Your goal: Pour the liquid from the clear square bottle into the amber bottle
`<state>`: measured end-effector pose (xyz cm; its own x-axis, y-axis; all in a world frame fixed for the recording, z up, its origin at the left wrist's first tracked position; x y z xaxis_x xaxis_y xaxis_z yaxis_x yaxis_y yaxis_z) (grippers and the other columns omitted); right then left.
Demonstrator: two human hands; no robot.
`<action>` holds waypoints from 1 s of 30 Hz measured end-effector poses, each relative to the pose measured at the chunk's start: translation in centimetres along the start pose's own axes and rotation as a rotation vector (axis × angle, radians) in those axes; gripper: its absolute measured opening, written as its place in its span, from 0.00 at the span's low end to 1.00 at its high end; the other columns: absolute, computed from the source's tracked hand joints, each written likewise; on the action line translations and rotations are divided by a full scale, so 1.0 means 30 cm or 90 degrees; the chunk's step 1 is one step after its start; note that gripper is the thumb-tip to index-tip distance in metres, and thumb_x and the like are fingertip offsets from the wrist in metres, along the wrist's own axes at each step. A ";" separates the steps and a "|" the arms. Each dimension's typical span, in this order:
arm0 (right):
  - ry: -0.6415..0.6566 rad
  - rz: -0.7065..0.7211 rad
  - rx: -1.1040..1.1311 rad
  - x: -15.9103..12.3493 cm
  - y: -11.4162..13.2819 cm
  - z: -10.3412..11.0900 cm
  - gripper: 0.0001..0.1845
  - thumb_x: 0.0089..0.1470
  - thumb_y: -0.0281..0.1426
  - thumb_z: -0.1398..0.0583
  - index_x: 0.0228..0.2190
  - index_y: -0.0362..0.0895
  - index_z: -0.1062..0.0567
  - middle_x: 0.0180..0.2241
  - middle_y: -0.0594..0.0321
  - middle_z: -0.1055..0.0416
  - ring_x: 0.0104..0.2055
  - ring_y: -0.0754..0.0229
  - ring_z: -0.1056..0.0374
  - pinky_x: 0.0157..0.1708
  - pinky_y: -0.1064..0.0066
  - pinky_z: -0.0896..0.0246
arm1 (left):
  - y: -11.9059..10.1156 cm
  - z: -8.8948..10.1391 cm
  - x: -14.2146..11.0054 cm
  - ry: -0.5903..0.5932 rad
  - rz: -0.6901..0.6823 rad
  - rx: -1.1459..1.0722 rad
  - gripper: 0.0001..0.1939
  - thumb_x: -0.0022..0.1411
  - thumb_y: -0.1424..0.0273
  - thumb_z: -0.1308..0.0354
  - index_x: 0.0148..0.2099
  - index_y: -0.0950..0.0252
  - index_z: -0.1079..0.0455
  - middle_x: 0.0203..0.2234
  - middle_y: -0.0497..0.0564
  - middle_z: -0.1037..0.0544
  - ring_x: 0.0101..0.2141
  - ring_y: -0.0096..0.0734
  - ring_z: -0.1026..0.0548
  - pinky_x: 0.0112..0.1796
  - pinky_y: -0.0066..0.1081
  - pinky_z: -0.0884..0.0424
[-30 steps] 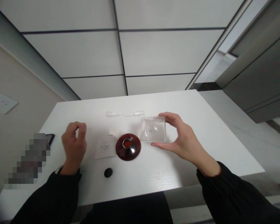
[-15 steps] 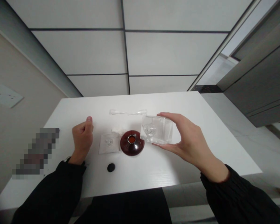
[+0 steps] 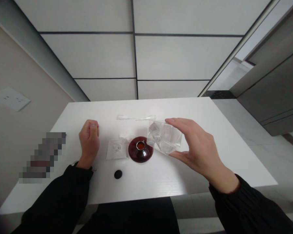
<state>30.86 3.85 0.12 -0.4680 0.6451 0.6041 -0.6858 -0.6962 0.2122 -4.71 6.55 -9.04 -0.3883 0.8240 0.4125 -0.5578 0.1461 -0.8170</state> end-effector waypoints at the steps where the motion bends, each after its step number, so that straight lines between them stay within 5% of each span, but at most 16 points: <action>1: -0.014 0.016 -0.007 0.003 0.001 -0.002 0.38 0.62 0.46 0.33 0.68 0.57 0.37 0.56 0.60 0.21 0.56 0.48 0.22 0.55 0.59 0.22 | 0.002 -0.001 0.000 -0.001 0.002 -0.003 0.14 0.74 0.63 0.53 0.34 0.60 0.38 0.22 0.41 0.39 0.23 0.27 0.41 0.29 0.32 0.46; 7: -0.070 0.088 -0.064 0.010 -0.002 -0.011 0.36 0.61 0.41 0.31 0.66 0.47 0.32 0.53 0.54 0.20 0.54 0.50 0.21 0.51 0.63 0.22 | 0.006 -0.006 -0.001 -0.002 0.008 -0.010 0.14 0.74 0.62 0.53 0.35 0.60 0.36 0.20 0.41 0.40 0.21 0.27 0.43 0.27 0.32 0.48; 18: -0.089 0.108 -0.091 0.018 -0.001 -0.033 0.36 0.58 0.36 0.29 0.65 0.44 0.32 0.52 0.50 0.20 0.54 0.49 0.22 0.51 0.60 0.21 | 0.005 -0.009 -0.003 0.008 0.016 -0.005 0.14 0.74 0.62 0.53 0.36 0.61 0.34 0.19 0.41 0.40 0.20 0.26 0.43 0.27 0.32 0.48; 30: -0.138 0.093 -0.067 0.007 0.013 -0.064 0.37 0.59 0.35 0.30 0.66 0.50 0.35 0.53 0.52 0.20 0.55 0.47 0.21 0.50 0.53 0.20 | -0.006 -0.010 -0.001 0.014 0.015 0.005 0.14 0.74 0.62 0.53 0.36 0.61 0.34 0.19 0.41 0.40 0.20 0.26 0.43 0.27 0.32 0.48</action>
<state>29.41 4.31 -1.16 -0.4441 0.4495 0.7751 -0.6793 -0.7329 0.0359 -4.38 6.66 -9.02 -0.3850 0.8388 0.3848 -0.5551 0.1227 -0.8227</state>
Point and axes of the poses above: each hand's wrist, its own x-axis towards the middle knuckle, its own z-axis out of the back of the hand, y = z × x, the point moved 1 cm from there along x, towards the middle knuckle
